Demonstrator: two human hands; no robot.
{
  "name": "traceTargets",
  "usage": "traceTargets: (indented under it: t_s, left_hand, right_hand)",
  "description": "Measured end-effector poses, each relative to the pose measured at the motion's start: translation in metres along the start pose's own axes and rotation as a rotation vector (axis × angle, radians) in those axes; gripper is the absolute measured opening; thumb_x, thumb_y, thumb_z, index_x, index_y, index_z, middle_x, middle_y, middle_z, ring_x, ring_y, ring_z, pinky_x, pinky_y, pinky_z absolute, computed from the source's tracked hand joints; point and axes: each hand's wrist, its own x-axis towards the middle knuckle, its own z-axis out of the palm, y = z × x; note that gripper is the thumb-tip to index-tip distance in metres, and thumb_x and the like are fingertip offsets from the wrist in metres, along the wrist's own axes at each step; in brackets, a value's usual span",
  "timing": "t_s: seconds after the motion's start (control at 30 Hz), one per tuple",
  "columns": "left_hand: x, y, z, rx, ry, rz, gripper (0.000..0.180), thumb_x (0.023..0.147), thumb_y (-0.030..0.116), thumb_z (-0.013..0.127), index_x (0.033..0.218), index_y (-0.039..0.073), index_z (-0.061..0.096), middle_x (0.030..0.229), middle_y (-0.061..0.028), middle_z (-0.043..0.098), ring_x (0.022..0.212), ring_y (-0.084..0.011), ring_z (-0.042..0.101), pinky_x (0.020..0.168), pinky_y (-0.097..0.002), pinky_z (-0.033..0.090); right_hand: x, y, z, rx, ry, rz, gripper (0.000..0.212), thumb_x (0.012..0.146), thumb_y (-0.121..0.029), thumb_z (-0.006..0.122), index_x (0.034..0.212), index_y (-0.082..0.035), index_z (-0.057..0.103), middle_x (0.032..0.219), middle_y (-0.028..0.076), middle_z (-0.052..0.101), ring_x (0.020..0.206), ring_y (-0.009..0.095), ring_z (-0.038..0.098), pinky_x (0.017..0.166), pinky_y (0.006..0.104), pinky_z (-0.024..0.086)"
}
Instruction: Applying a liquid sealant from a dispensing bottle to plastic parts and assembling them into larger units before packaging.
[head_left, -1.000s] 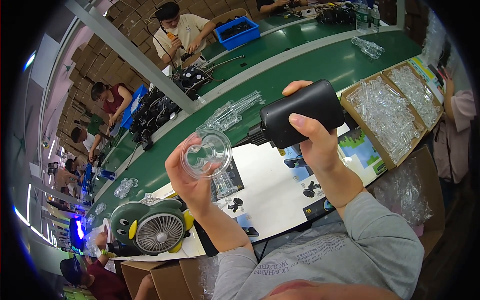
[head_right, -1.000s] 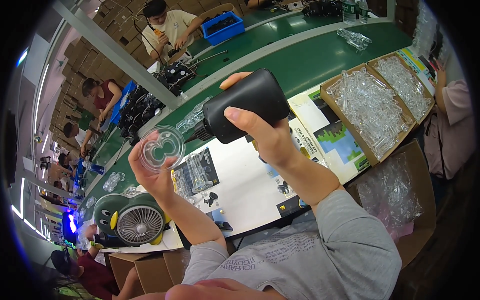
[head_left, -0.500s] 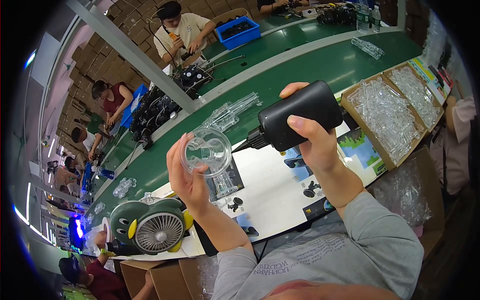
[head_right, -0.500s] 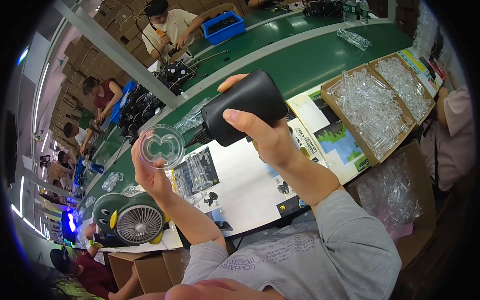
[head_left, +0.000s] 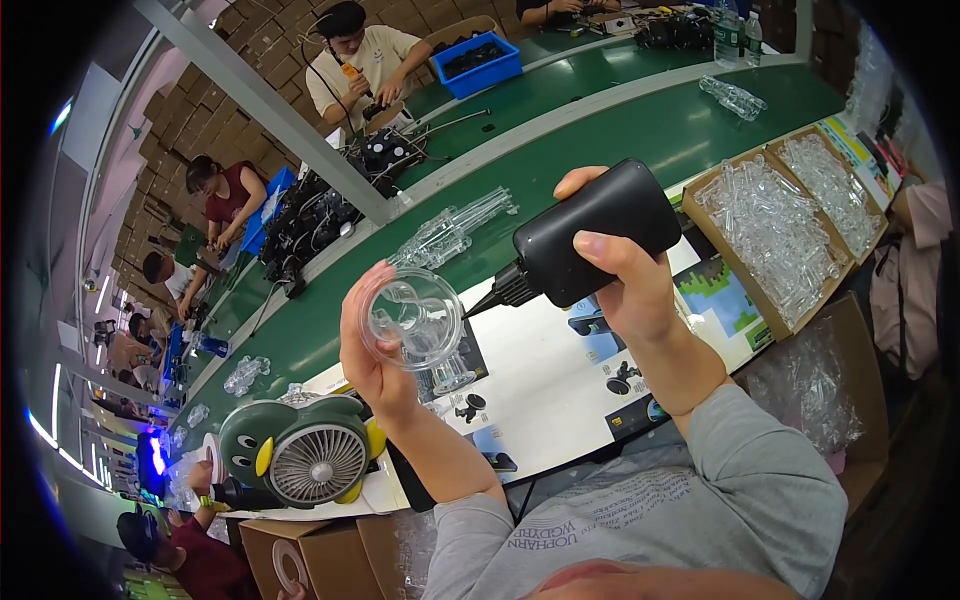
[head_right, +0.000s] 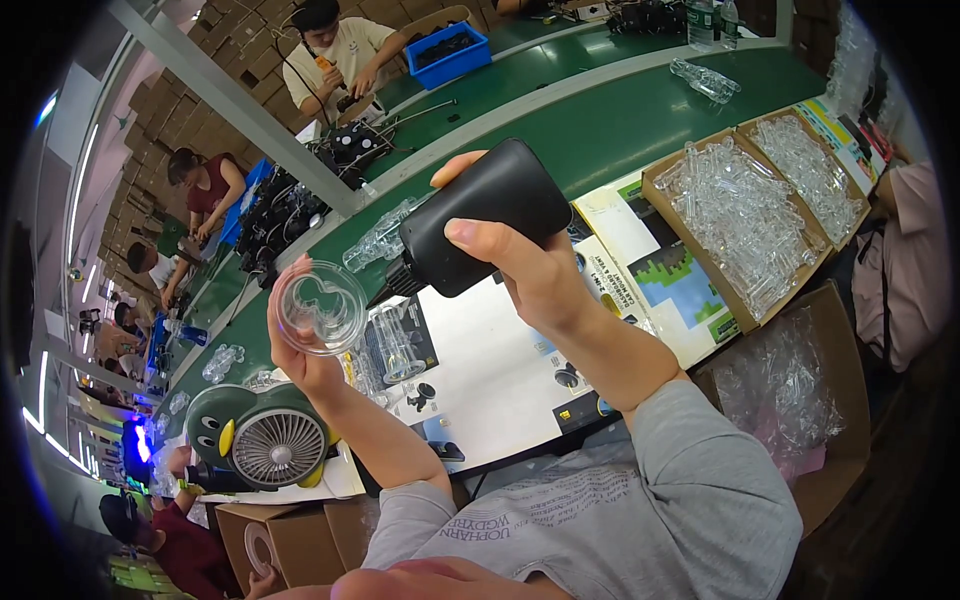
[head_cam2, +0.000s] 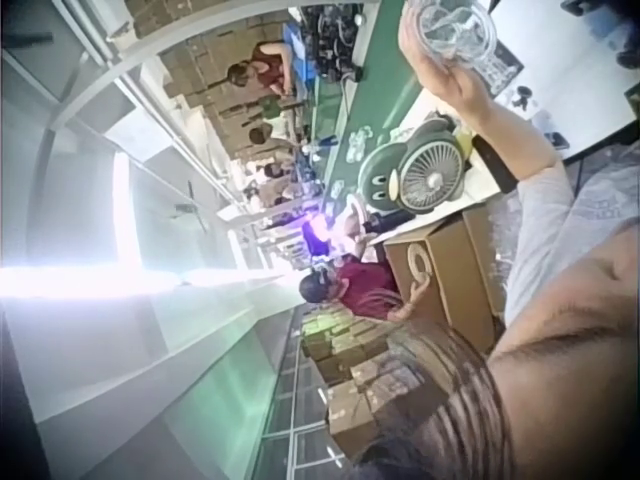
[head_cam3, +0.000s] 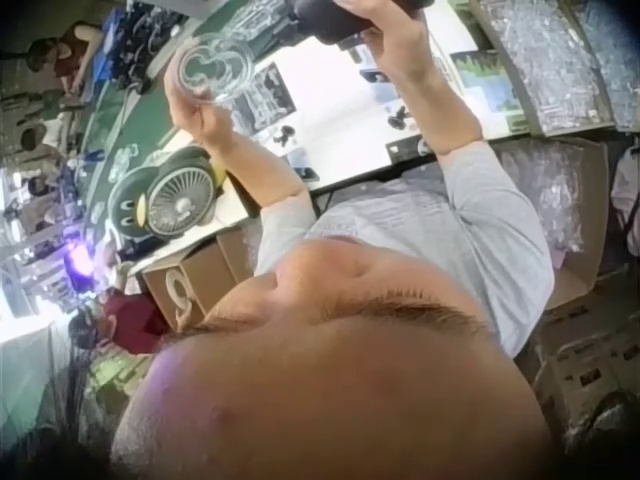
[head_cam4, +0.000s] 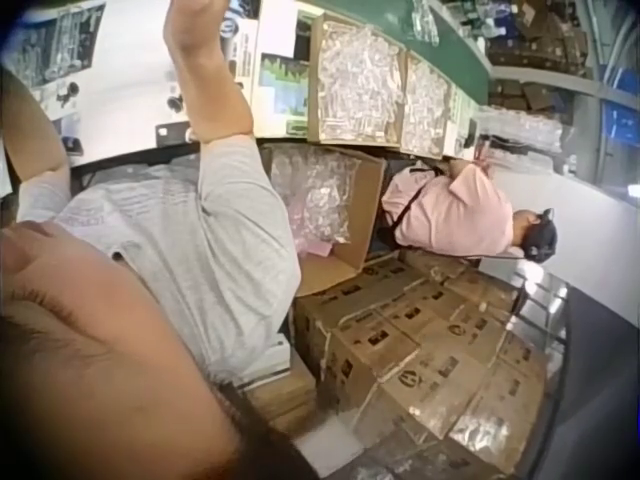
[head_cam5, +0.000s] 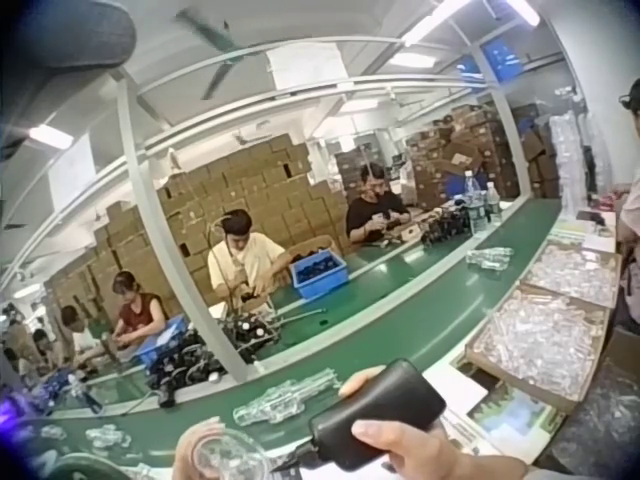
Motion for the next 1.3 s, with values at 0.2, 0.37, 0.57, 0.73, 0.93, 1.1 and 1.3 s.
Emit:
traceTargets:
  t_s: [0.2,0.37,0.57,0.73,0.93,1.1,1.3]
  left_hand:
    - [-0.002,0.004,-0.003,0.026,-0.028,-0.018,0.044,0.088,0.034,0.051,0.105,-0.006,0.055,0.102,-0.0182,0.059,0.098,-0.0274,0.054,0.088,-0.0375,0.04]
    - [-0.002,0.004,-0.003,0.038,-0.067,-0.044,0.044,0.089,0.035,0.05,0.104,-0.006,0.055,0.101,-0.0175,0.059,0.098,-0.0278,0.053,0.088,-0.0372,0.039]
    - [-0.003,0.006,-0.003,0.022,-0.102,-0.035,0.045,0.089,0.037,0.05,0.103,-0.006,0.055,0.101,-0.0167,0.06,0.097,-0.0277,0.053,0.087,-0.0368,0.039]
    - [-0.001,0.007,-0.003,0.025,-0.134,-0.01,0.045,0.089,0.036,0.05,0.103,-0.006,0.055,0.1,-0.0168,0.06,0.096,-0.0278,0.053,0.087,-0.0368,0.04]
    - [-0.001,0.006,-0.002,0.03,-0.149,-0.002,0.045,0.088,0.035,0.05,0.103,-0.006,0.056,0.1,-0.0171,0.06,0.096,-0.0284,0.054,0.086,-0.0367,0.04]
    - [-0.003,0.007,-0.002,-0.021,0.024,-0.023,0.048,0.087,0.036,0.053,0.108,-0.008,0.052,0.107,-0.0177,0.057,0.095,-0.0241,0.054,0.086,-0.0349,0.041]
    - [0.0,-0.006,-0.018,-0.089,0.276,-0.045,0.046,0.092,0.025,0.049,0.123,-0.007,0.041,0.118,-0.018,0.052,0.107,-0.0244,0.053,0.091,-0.0353,0.043]
  right_hand:
    - [0.001,-0.002,-0.002,-0.009,-0.004,0.0,0.039,0.069,-0.008,0.058,0.106,-0.001,0.049,0.103,0.009,0.052,0.082,0.015,0.058,0.07,0.0273,0.051]
    - [0.002,-0.002,-0.004,-0.003,-0.002,-0.016,0.039,0.069,-0.009,0.059,0.106,0.0,0.048,0.103,0.009,0.051,0.082,0.015,0.058,0.067,0.0267,0.052]
    - [0.003,-0.002,-0.004,-0.005,0.021,-0.052,0.041,0.069,-0.008,0.058,0.107,0.0,0.047,0.104,0.009,0.05,0.081,0.016,0.059,0.068,0.0273,0.054]
    - [0.003,-0.001,-0.005,0.008,0.023,-0.071,0.04,0.07,-0.008,0.058,0.107,0.0,0.046,0.105,0.009,0.049,0.083,0.016,0.059,0.069,0.0274,0.053]
    - [0.005,0.0,-0.007,0.016,0.021,-0.07,0.039,0.07,-0.008,0.058,0.107,0.001,0.047,0.103,0.009,0.05,0.082,0.016,0.059,0.068,0.0267,0.053]
    - [0.008,0.004,-0.006,-0.006,0.062,-0.145,0.04,0.071,-0.008,0.059,0.108,0.0,0.047,0.099,0.009,0.051,0.081,0.015,0.059,0.069,0.0261,0.052]
    - [0.024,0.037,-0.014,-0.159,0.0,-0.133,0.039,0.075,-0.007,0.063,0.112,-0.004,0.049,0.096,0.008,0.056,0.081,0.011,0.057,0.072,0.0232,0.049]
